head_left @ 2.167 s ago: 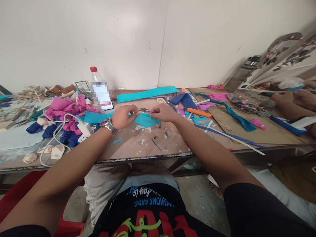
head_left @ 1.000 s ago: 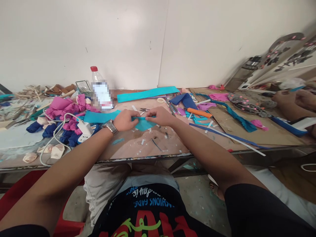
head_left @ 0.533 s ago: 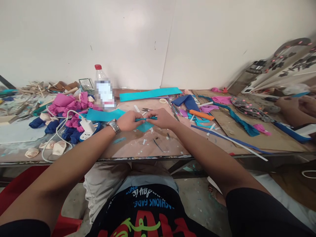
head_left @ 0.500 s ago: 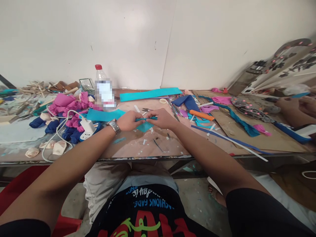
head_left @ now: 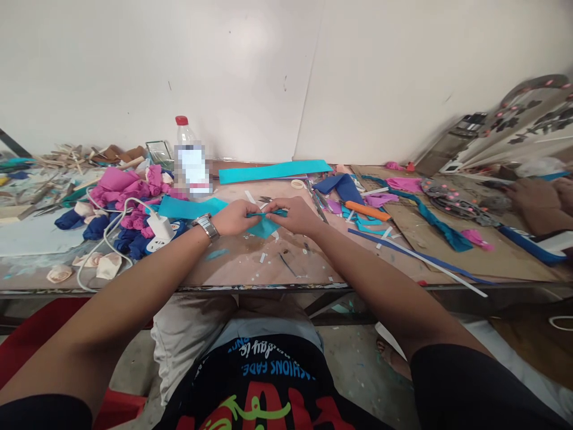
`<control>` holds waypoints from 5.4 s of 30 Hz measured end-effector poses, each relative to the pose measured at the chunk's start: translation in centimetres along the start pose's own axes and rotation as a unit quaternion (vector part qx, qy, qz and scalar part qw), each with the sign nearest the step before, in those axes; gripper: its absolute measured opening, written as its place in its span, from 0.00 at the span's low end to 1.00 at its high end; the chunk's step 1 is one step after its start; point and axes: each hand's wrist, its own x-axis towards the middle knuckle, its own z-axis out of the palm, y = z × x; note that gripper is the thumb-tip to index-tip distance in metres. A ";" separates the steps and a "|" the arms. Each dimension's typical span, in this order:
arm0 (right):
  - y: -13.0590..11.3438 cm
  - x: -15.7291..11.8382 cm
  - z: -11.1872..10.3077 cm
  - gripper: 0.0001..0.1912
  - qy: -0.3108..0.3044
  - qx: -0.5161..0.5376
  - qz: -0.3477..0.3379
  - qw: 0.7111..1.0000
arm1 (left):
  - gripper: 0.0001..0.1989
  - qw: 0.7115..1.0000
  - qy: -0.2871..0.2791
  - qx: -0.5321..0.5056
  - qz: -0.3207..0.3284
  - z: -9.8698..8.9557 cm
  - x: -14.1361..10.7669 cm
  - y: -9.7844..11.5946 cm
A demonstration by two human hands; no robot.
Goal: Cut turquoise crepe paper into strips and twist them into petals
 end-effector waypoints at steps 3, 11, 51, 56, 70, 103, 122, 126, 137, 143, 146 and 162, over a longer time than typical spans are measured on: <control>-0.2 0.0 0.0 0.09 0.002 -0.007 -0.005 1.000 | 0.13 1.000 -0.002 -0.017 -0.012 -0.1 0.0 0.1; -0.2 0.0 0.0 0.09 0.009 -0.015 -0.025 1.000 | 0.12 0.996 -0.007 -0.081 -0.038 -0.3 0.1 0.2; -0.9 0.0 -0.2 0.10 0.029 -0.093 -0.069 0.993 | 0.20 0.995 0.040 -0.084 -0.017 -0.3 -0.1 0.7; -0.7 0.0 0.0 0.09 0.031 -0.106 -0.073 0.991 | 0.19 0.997 0.063 -0.053 0.008 0.0 -0.1 0.7; -0.7 0.0 0.0 0.08 0.005 -0.074 -0.040 0.996 | 0.16 0.987 0.087 0.122 0.060 0.2 -0.5 0.9; -0.7 0.2 -0.2 0.06 -0.010 -0.047 -0.042 0.998 | 0.13 0.978 0.080 0.183 0.061 0.5 -0.5 0.6; -0.8 0.2 -0.1 0.07 -0.042 -0.049 -0.020 0.998 | 0.14 0.978 0.102 0.150 0.103 0.7 -0.5 0.4; -0.7 0.1 -0.2 0.07 -0.026 -0.042 -0.021 0.999 | 0.16 0.973 0.093 0.193 0.086 0.5 -0.5 0.1; -0.7 0.2 -0.3 0.06 -0.027 -0.069 -0.029 0.997 | 0.16 0.988 0.068 0.120 0.071 0.5 -0.5 0.5; -0.7 0.2 -0.5 0.06 -0.013 -0.051 -0.028 0.998 | 0.16 0.992 0.060 0.086 0.069 0.3 -0.4 0.4; -0.6 0.2 -0.6 0.07 -0.015 -0.061 -0.032 0.997 | 0.17 0.994 0.055 0.071 0.065 0.3 -0.4 0.3; -0.2 0.2 -0.9 0.09 -0.006 -0.078 -0.028 0.997 | 0.20 0.999 0.028 0.015 0.032 0.0 -0.2 -0.1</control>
